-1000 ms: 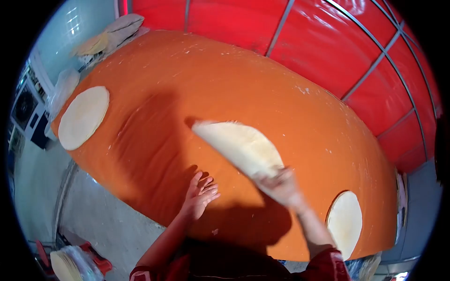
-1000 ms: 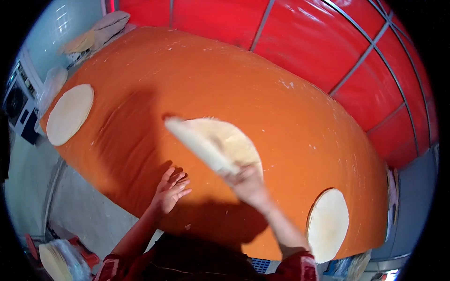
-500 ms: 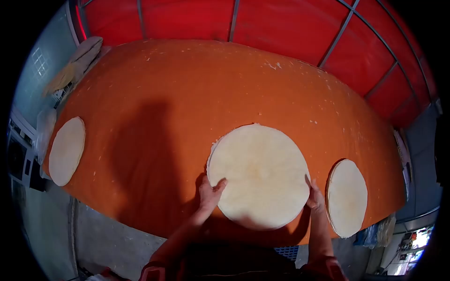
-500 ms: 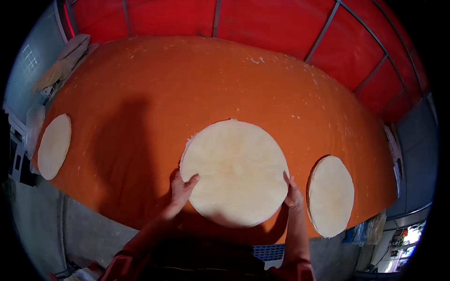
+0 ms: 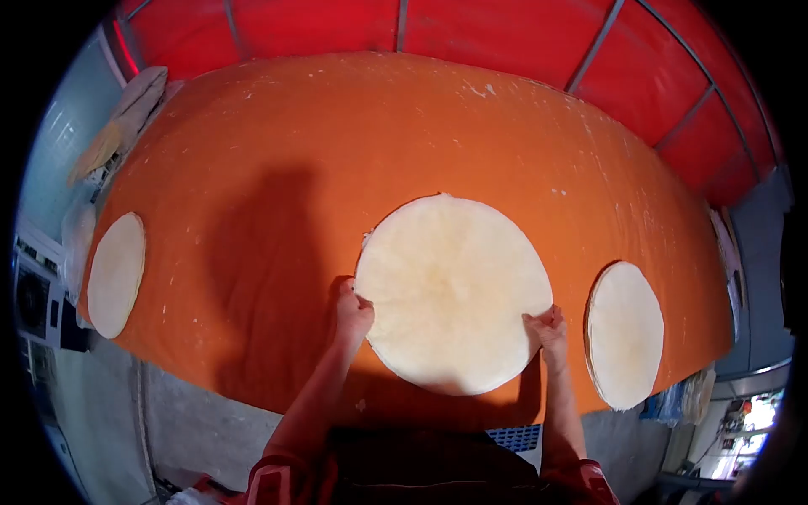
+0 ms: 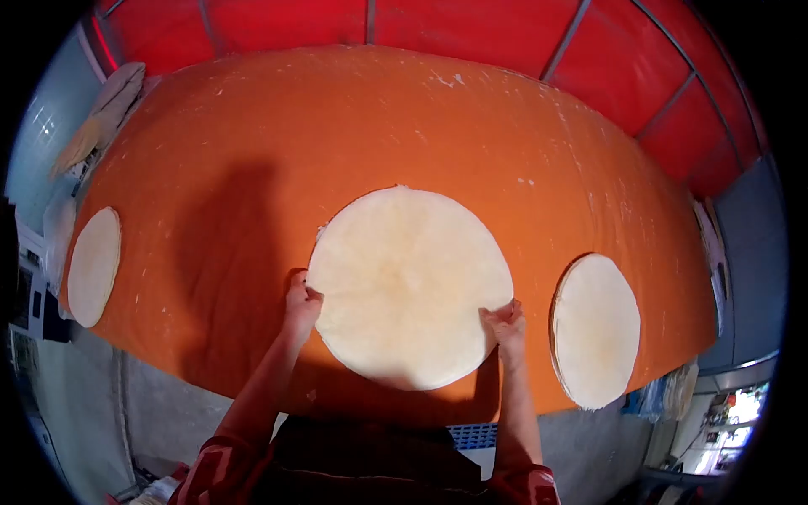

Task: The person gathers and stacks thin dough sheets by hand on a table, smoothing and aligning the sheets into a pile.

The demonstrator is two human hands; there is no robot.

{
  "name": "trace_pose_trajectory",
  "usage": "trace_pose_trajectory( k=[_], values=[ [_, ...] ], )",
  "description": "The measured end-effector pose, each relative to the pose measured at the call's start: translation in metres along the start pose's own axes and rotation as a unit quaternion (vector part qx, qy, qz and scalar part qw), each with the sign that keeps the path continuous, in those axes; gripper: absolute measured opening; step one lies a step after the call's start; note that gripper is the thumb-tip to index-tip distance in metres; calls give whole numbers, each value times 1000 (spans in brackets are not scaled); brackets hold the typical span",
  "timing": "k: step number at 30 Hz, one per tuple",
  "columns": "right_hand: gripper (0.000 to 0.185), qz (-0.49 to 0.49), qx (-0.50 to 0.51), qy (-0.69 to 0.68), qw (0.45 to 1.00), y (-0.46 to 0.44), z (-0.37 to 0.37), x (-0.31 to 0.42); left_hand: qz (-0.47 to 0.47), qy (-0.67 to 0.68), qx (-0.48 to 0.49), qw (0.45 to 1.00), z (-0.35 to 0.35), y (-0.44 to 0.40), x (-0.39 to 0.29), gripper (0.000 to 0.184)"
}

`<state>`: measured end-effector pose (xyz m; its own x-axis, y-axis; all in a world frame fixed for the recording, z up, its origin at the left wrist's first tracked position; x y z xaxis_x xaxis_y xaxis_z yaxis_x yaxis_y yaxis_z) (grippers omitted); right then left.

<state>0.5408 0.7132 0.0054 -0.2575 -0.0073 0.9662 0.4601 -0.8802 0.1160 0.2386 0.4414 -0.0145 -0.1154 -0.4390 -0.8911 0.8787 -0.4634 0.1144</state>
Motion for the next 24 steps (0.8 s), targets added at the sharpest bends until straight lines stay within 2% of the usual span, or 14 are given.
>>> trace_pose_trajectory(
  k=[2, 3, 6, 7, 8, 10, 11, 13, 14, 17, 18, 20, 22, 24],
  values=[
    [49, -79, 57, -97, 990, 10, 2, -20, 52, 227, 65, 970, -7, -6, 14, 39],
    [48, -80, 67, -163, 981, 15, 3, -24, 56, 343, 195, 917, -20, -11, 3, 36],
    [41, -117, 55, -274, 953, 15, 21, -38, 184, 395, 333, 836, -26, 30, -43, 34],
    [39, -159, 79, -376, 909, 17, 14, -22, 201, 391, 378, 814, -34, 44, -43, 40],
    [38, -194, 105, -474, 852, 19, 6, -9, 203, 384, 383, 815, -41, 44, -31, 40],
    [37, -146, 103, -509, 842, 14, 6, -9, 182, 452, 265, 832, -47, 16, 10, 46],
    [36, -107, 51, -397, 910, 4, 15, -28, 182, 448, 270, 833, -57, 15, 17, 46],
    [27, -72, -116, -178, 975, -3, 32, -47, 26, 226, 107, 968, -43, 6, 17, 48],
    [27, -20, -146, -113, 983, -7, 32, -46, 28, 222, 111, 968, -48, 14, 11, 48],
    [31, -19, -186, -174, 967, -9, 40, -52, -117, -133, -41, 983, -32, 13, -3, 44],
    [32, -36, -139, -217, 966, -5, 35, -43, -93, -107, -7, 990, -31, 4, 4, 44],
    [33, -53, -118, -257, 958, 16, 47, -32, -50, 238, 97, 965, -31, -8, 2, 42],
    [34, -209, 56, -258, 942, 43, 26, -46, -4, 302, 70, 951, -24, -30, 24, 32],
    [36, -229, 33, -269, 935, 62, 18, -52, 62, 288, 130, 947, -30, -43, 1, 26]
  ],
)
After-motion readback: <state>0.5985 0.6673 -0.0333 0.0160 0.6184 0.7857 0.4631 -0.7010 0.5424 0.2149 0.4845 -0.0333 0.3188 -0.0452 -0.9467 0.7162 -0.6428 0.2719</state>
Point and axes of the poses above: each hand's wrist, its own y-axis away from the middle knuckle, its own z-axis out of the back of the hand, x = y × z, the point moved 9 cm from there along -y, towards the middle knuckle, and after that the axes turned 4 degrees about y, right-handed, at the moved point
